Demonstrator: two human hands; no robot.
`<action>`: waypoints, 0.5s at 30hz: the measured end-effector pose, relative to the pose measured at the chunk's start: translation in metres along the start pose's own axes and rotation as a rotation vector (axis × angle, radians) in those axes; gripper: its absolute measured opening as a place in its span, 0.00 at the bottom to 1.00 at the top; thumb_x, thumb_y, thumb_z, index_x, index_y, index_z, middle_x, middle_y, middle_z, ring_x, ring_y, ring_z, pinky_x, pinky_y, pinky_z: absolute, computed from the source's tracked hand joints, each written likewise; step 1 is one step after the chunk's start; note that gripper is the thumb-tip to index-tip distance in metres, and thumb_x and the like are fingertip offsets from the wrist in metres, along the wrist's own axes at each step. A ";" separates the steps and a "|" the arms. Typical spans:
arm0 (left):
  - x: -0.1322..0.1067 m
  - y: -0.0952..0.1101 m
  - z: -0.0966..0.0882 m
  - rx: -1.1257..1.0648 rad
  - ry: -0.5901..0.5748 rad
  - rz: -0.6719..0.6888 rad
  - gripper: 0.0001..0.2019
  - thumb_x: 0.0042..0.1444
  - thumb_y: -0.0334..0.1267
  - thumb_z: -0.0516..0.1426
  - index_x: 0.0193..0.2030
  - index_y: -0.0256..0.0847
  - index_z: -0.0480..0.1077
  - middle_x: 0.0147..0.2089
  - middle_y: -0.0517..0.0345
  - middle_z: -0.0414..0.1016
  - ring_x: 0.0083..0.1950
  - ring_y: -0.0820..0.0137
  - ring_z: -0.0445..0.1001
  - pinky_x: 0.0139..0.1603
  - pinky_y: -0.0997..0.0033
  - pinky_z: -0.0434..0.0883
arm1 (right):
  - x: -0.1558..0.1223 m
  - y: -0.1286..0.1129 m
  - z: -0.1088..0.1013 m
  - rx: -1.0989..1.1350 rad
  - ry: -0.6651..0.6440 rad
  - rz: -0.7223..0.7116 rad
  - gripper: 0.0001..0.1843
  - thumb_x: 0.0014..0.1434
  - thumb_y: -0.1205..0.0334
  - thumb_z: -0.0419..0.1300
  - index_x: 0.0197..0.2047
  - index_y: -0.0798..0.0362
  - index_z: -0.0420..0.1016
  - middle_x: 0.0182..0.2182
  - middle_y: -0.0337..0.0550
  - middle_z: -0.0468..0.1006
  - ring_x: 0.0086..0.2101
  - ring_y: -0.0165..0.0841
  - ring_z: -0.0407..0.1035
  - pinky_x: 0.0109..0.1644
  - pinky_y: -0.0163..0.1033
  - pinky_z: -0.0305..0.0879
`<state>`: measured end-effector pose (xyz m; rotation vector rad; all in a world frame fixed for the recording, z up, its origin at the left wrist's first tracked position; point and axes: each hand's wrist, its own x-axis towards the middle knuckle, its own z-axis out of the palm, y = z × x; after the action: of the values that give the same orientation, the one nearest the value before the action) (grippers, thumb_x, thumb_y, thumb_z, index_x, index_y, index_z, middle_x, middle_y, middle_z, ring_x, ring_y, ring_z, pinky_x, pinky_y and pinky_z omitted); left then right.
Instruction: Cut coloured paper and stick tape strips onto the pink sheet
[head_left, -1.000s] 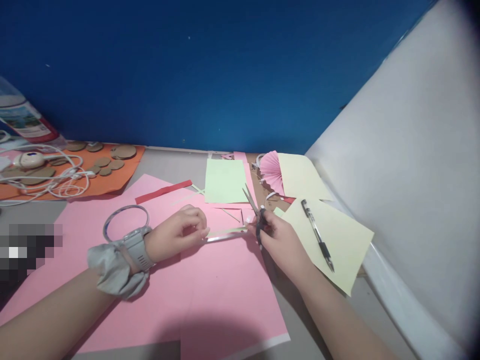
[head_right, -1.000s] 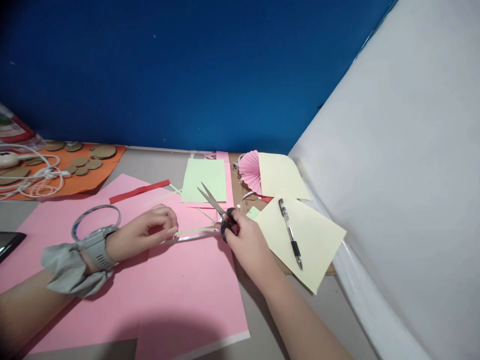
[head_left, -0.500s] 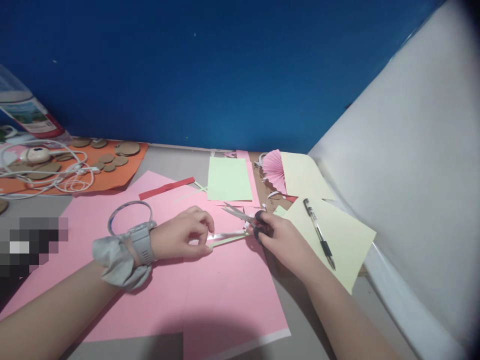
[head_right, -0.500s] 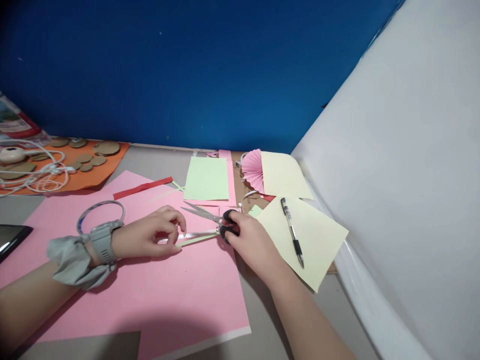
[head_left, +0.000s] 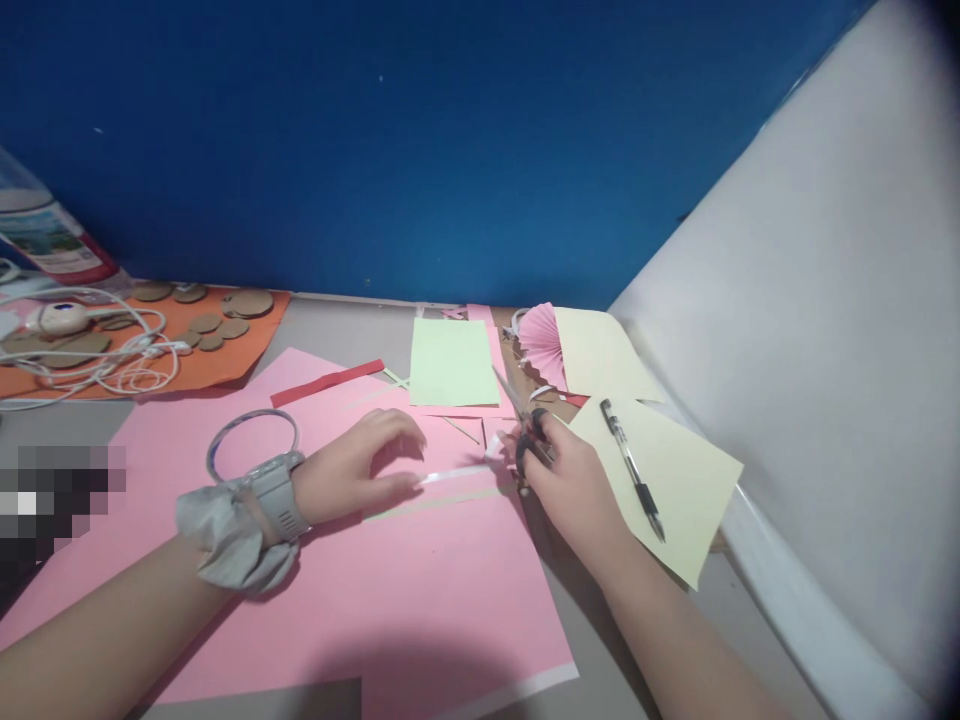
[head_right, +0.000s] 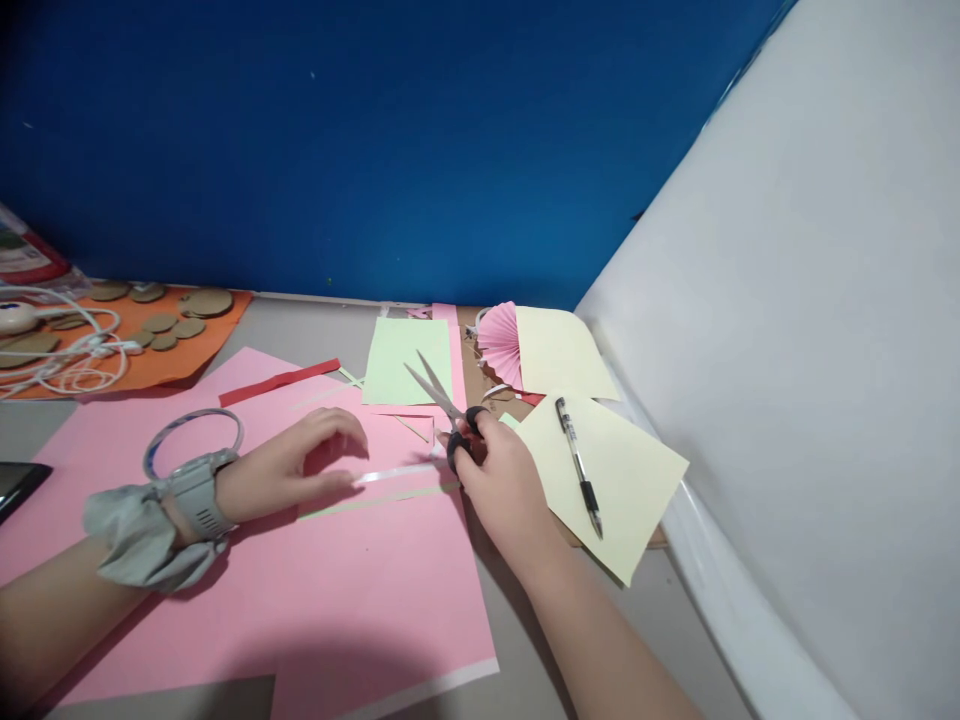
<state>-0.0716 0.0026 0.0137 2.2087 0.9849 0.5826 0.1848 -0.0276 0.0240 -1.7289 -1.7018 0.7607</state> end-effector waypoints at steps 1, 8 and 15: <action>0.000 -0.003 0.000 0.046 0.122 -0.053 0.12 0.57 0.43 0.55 0.45 0.42 0.65 0.45 0.55 0.70 0.46 0.65 0.67 0.49 0.63 0.66 | 0.000 0.000 0.000 0.011 0.005 0.002 0.03 0.59 0.62 0.51 0.36 0.48 0.65 0.34 0.39 0.75 0.36 0.36 0.72 0.38 0.38 0.64; 0.000 -0.024 0.007 0.576 0.383 -0.273 0.21 0.55 0.49 0.54 0.54 0.42 0.66 0.60 0.46 0.63 0.60 0.50 0.59 0.59 0.43 0.58 | -0.001 -0.006 0.005 -0.140 -0.024 -0.122 0.03 0.55 0.67 0.52 0.35 0.51 0.63 0.35 0.42 0.72 0.37 0.38 0.68 0.40 0.42 0.62; -0.003 -0.023 0.018 0.725 0.278 -0.281 0.28 0.59 0.53 0.47 0.60 0.37 0.63 0.70 0.44 0.50 0.69 0.44 0.45 0.64 0.36 0.44 | -0.010 -0.022 0.016 -0.170 -0.129 -0.307 0.07 0.54 0.70 0.53 0.37 0.51 0.65 0.40 0.43 0.72 0.45 0.40 0.63 0.51 0.48 0.57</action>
<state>-0.0736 0.0050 -0.0160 2.5568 1.8477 0.4491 0.1579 -0.0368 0.0298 -1.5002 -2.1122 0.6121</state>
